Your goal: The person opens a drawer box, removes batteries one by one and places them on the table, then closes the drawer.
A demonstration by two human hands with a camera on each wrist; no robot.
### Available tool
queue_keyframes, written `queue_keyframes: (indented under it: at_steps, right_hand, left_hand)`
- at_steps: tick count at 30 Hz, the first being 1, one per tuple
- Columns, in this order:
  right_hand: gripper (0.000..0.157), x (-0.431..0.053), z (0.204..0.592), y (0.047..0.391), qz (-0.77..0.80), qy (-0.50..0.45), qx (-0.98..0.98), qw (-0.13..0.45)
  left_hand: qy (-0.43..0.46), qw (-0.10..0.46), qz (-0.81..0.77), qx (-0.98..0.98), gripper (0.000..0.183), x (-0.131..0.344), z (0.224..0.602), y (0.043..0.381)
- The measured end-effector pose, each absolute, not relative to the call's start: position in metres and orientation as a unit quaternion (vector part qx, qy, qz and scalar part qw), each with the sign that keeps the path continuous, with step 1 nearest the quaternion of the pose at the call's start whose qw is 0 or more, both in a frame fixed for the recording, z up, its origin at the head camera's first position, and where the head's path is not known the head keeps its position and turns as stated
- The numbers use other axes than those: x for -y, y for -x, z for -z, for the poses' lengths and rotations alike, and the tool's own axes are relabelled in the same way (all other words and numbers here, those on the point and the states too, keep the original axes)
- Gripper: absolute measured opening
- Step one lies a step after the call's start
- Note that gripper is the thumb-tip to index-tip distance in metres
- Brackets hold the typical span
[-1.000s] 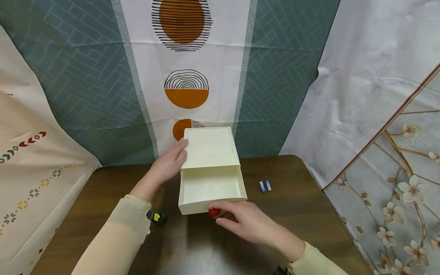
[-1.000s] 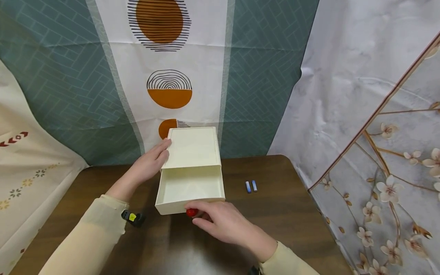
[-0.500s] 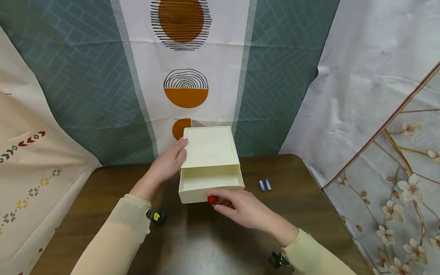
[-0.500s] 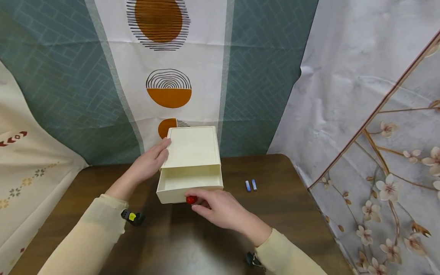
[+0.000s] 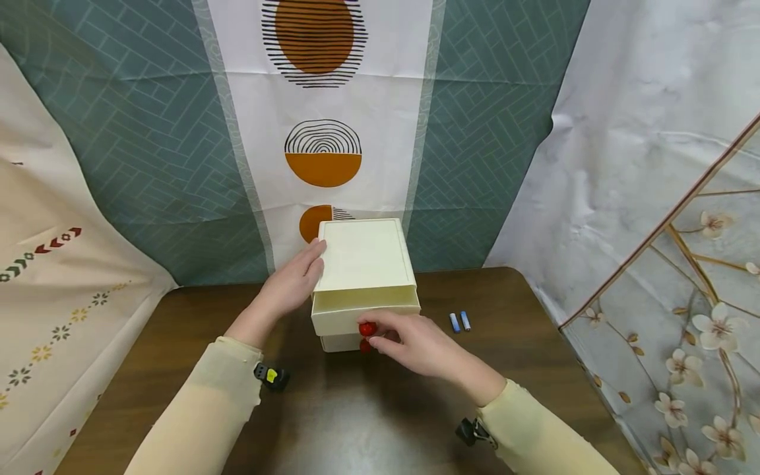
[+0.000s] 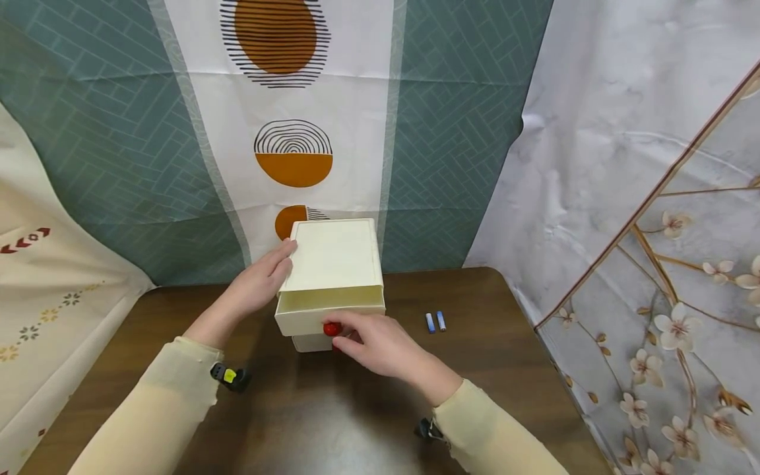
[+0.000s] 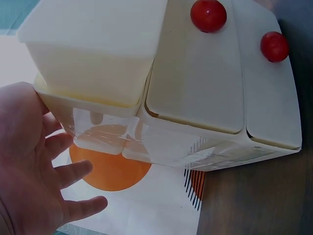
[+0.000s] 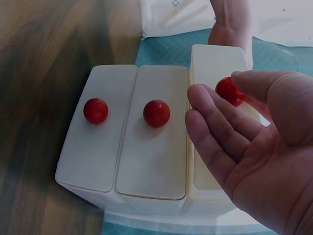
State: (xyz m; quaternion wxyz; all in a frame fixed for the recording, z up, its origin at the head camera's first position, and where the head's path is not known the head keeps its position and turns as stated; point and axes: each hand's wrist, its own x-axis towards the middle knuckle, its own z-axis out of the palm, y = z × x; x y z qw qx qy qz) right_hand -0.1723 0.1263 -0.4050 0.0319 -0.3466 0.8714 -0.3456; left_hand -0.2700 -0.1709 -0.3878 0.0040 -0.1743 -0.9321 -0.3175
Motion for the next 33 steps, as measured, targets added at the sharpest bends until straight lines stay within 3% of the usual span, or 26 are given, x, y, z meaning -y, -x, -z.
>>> queue_keyframes:
  at_steps: [33]
  right_hand:
    - [0.045,-0.117,0.407,0.208,0.365,0.313,-0.876,0.029]
  left_hand:
    - [0.173,0.008,0.33,0.928,0.061,0.172,0.39,0.269]
